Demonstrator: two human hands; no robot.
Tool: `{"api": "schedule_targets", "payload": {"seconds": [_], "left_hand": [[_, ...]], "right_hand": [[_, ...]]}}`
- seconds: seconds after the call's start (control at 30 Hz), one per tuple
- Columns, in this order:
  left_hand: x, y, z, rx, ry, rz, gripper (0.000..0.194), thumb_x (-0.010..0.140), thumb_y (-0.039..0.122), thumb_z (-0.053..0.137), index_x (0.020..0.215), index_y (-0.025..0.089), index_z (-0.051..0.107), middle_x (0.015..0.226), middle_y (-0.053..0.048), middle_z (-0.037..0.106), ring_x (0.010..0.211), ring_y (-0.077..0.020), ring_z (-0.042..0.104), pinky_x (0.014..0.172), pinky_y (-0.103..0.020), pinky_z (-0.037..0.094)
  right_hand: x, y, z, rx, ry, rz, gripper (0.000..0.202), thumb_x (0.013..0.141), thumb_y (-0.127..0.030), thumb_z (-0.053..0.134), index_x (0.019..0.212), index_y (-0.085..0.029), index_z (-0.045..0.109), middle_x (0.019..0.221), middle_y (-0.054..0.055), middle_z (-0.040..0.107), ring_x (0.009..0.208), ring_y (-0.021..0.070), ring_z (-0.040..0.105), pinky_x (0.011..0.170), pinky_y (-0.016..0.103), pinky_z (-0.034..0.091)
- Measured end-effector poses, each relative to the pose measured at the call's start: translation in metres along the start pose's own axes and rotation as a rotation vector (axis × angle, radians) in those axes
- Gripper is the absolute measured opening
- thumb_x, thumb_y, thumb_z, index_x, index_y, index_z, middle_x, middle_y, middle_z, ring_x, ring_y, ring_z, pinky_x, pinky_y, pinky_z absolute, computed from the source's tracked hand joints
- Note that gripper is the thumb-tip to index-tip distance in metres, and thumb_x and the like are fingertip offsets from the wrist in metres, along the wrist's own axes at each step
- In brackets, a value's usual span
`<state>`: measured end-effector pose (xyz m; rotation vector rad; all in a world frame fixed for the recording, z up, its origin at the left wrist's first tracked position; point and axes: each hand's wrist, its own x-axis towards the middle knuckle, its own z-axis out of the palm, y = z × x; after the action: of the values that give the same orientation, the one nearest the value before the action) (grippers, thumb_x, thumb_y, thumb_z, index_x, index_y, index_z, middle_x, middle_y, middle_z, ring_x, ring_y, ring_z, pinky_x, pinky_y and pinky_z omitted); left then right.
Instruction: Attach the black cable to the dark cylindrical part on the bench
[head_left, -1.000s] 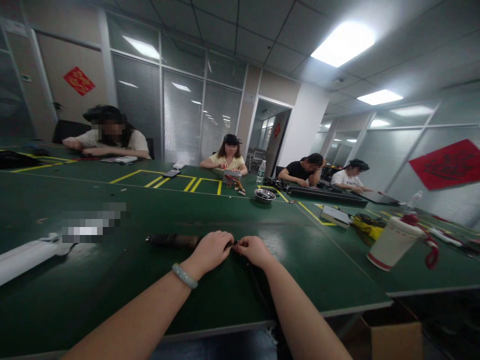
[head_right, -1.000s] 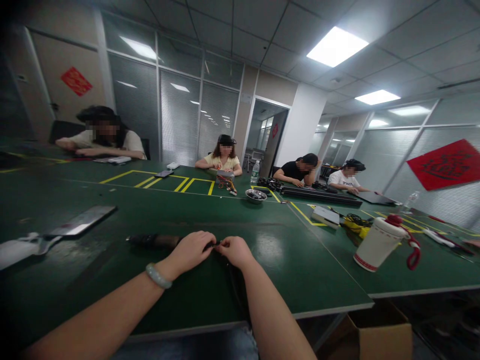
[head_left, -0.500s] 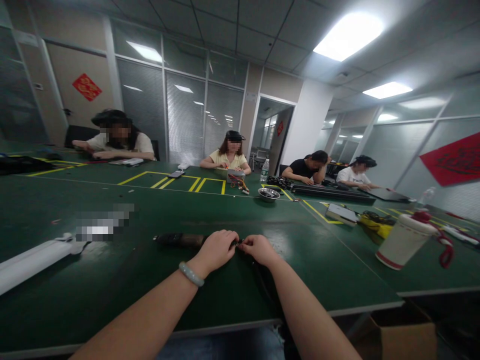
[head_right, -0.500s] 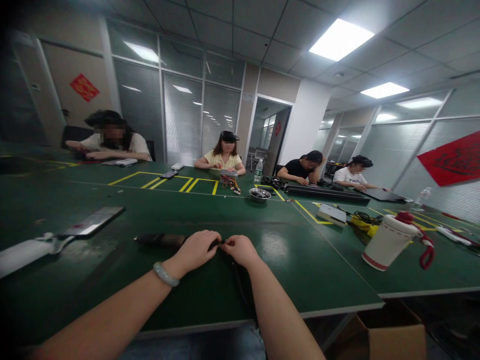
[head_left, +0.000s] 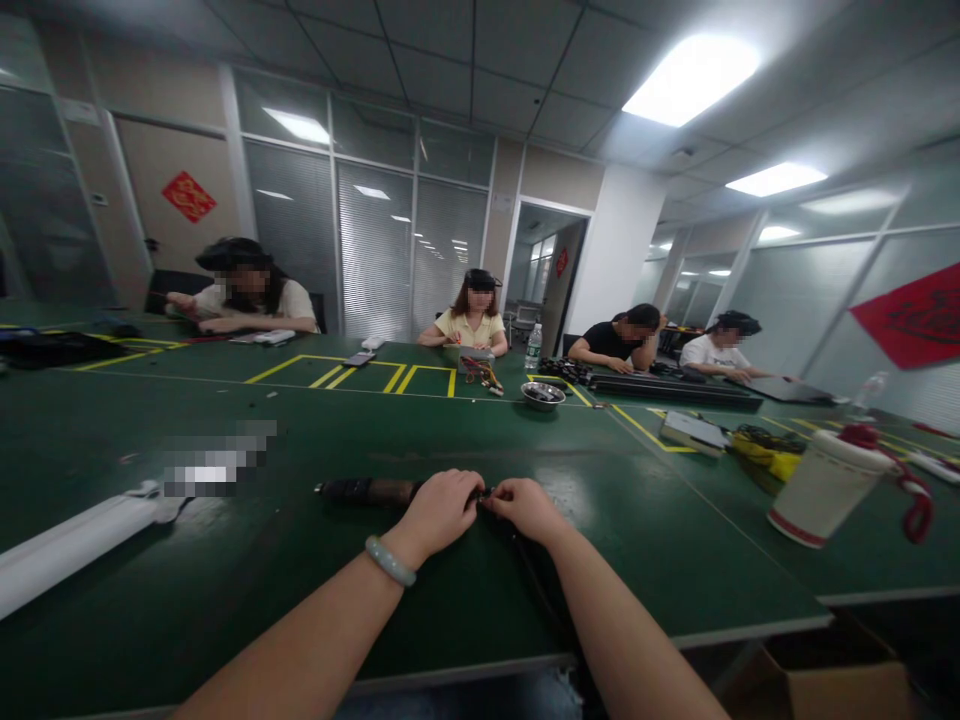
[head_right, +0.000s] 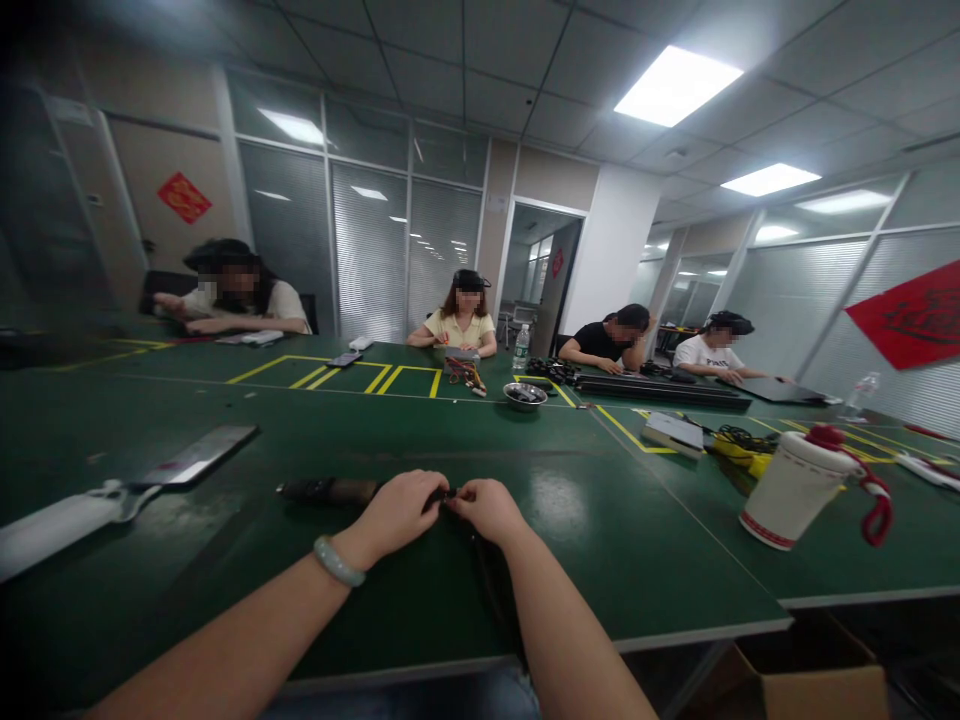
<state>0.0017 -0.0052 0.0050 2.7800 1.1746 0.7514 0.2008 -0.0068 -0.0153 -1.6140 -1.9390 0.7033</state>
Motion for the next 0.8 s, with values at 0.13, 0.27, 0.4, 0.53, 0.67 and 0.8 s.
{"api": "schedule_targets", "payload": {"seconds": [0.13, 0.27, 0.4, 0.53, 0.67, 0.8], "left_hand": [[-0.0001, 0.0002, 0.0005, 0.001, -0.006, -0.015, 0.016, 0.087, 0.022, 0.053, 0.102, 0.022, 0.058, 0.100, -0.003, 0.064, 0.093, -0.0192, 0.058, 0.082, -0.033, 0.043], [0.0002, 0.0007, 0.0007, 0.002, -0.006, -0.015, 0.017, 0.086, 0.019, 0.052, 0.102, 0.022, 0.058, 0.101, -0.003, 0.064, 0.094, -0.0190, 0.058, 0.083, -0.033, 0.043], [-0.0002, 0.0012, -0.0004, -0.017, -0.020, -0.025, 0.018, 0.087, 0.019, 0.051, 0.104, 0.022, 0.058, 0.101, -0.004, 0.064, 0.094, -0.0190, 0.058, 0.085, -0.034, 0.044], [-0.0006, 0.0007, -0.0003, -0.022, -0.020, -0.029, 0.019, 0.087, 0.019, 0.051, 0.104, 0.022, 0.058, 0.102, -0.004, 0.064, 0.094, -0.0195, 0.058, 0.084, -0.034, 0.044], [-0.0002, 0.0002, 0.0004, -0.001, -0.013, -0.014, 0.017, 0.087, 0.020, 0.052, 0.102, 0.022, 0.058, 0.100, -0.003, 0.064, 0.093, -0.0195, 0.058, 0.083, -0.034, 0.044], [0.0000, 0.0002, 0.0012, 0.008, 0.003, -0.007, 0.018, 0.084, 0.017, 0.053, 0.101, 0.022, 0.057, 0.099, -0.004, 0.064, 0.093, -0.0201, 0.058, 0.083, -0.034, 0.043]], "right_hand": [[0.0002, 0.0005, -0.0002, -0.008, -0.002, 0.000, 0.021, 0.083, -0.038, 0.063, 0.083, -0.019, 0.072, 0.072, 0.001, 0.071, 0.062, 0.0126, 0.062, 0.055, 0.020, 0.041], [-0.0007, -0.0008, -0.0011, 0.001, -0.003, 0.001, 0.021, 0.083, -0.037, 0.064, 0.083, -0.019, 0.072, 0.072, 0.002, 0.071, 0.061, 0.0130, 0.062, 0.054, 0.021, 0.041], [-0.0014, -0.0024, -0.0019, 0.007, -0.011, 0.015, 0.020, 0.084, -0.037, 0.063, 0.083, -0.019, 0.072, 0.073, 0.002, 0.071, 0.061, 0.0129, 0.063, 0.054, 0.020, 0.041], [-0.0017, -0.0030, -0.0025, -0.012, -0.006, 0.020, 0.020, 0.083, -0.037, 0.064, 0.083, -0.019, 0.072, 0.073, 0.001, 0.071, 0.062, 0.0130, 0.063, 0.054, 0.020, 0.040], [-0.0005, -0.0008, -0.0010, -0.025, 0.007, -0.009, 0.022, 0.084, -0.039, 0.063, 0.084, -0.019, 0.072, 0.074, 0.002, 0.071, 0.065, 0.0131, 0.063, 0.055, 0.020, 0.039], [0.0002, 0.0011, 0.0002, -0.048, 0.014, -0.020, 0.023, 0.084, -0.040, 0.062, 0.082, -0.020, 0.072, 0.072, 0.001, 0.070, 0.065, 0.0130, 0.062, 0.054, 0.020, 0.038]]}}
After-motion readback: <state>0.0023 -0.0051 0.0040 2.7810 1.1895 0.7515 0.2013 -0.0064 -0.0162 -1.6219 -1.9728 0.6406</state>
